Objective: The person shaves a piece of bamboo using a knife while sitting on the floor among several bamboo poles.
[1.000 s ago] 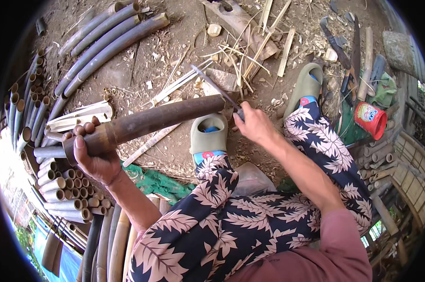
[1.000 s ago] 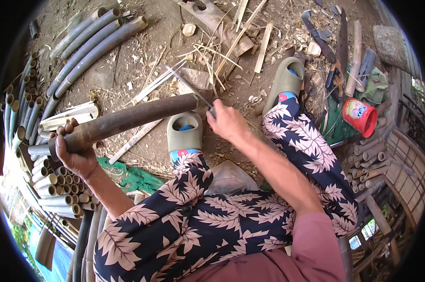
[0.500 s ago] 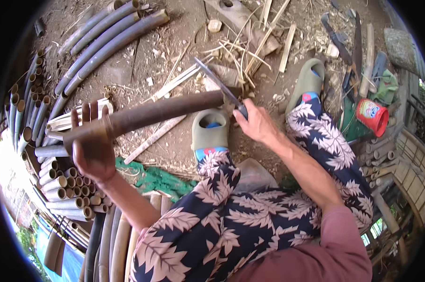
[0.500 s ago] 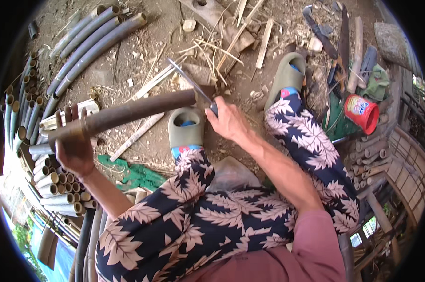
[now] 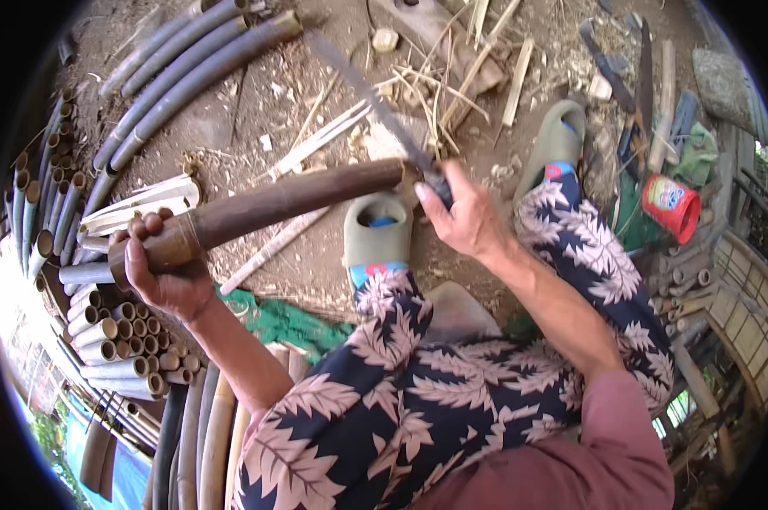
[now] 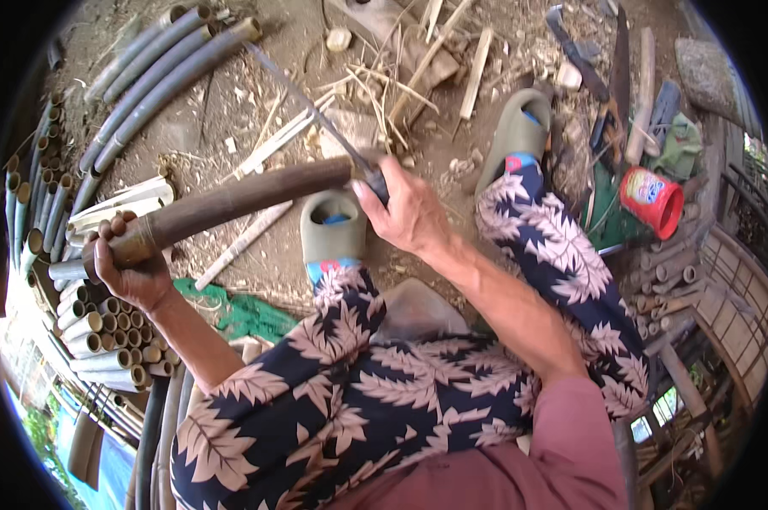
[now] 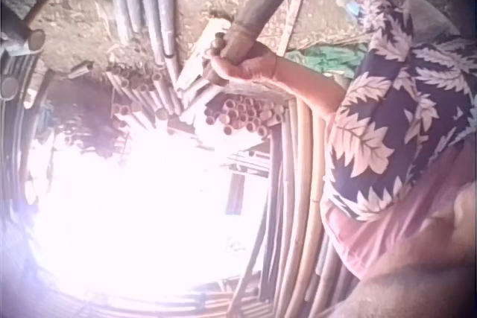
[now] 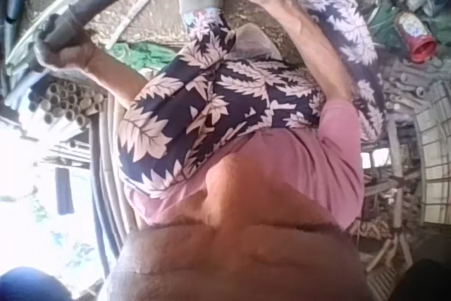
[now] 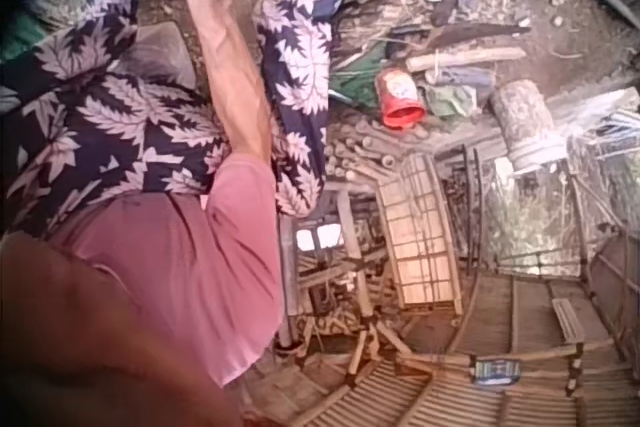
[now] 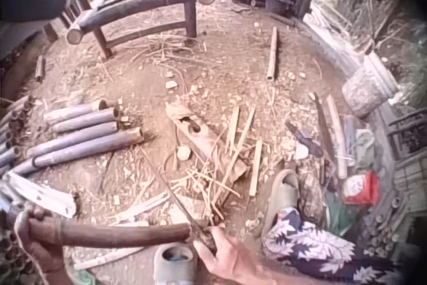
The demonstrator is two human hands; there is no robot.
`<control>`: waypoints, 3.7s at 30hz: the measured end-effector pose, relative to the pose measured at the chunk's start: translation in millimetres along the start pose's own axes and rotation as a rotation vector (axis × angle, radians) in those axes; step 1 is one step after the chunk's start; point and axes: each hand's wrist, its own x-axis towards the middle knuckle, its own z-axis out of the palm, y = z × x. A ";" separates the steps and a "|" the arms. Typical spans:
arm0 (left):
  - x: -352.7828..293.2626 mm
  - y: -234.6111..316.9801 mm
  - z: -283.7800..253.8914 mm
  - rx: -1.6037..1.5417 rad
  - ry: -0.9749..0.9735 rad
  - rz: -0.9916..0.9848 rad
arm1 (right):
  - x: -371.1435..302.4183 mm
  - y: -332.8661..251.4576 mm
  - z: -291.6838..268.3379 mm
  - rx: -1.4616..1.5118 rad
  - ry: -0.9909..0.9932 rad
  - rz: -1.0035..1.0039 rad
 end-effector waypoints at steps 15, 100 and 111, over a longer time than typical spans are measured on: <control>13.7 11.4 -7.5 -0.079 -0.402 -0.078 | -6.2 36.3 15.7 -0.124 -0.005 -0.096; -100.5 30.0 107.9 0.161 -0.730 0.298 | -39.2 -43.3 -30.9 0.028 0.004 -0.202; -107.9 27.6 97.4 0.168 -0.701 0.264 | -35.1 -61.0 -35.3 -0.011 -0.119 -0.110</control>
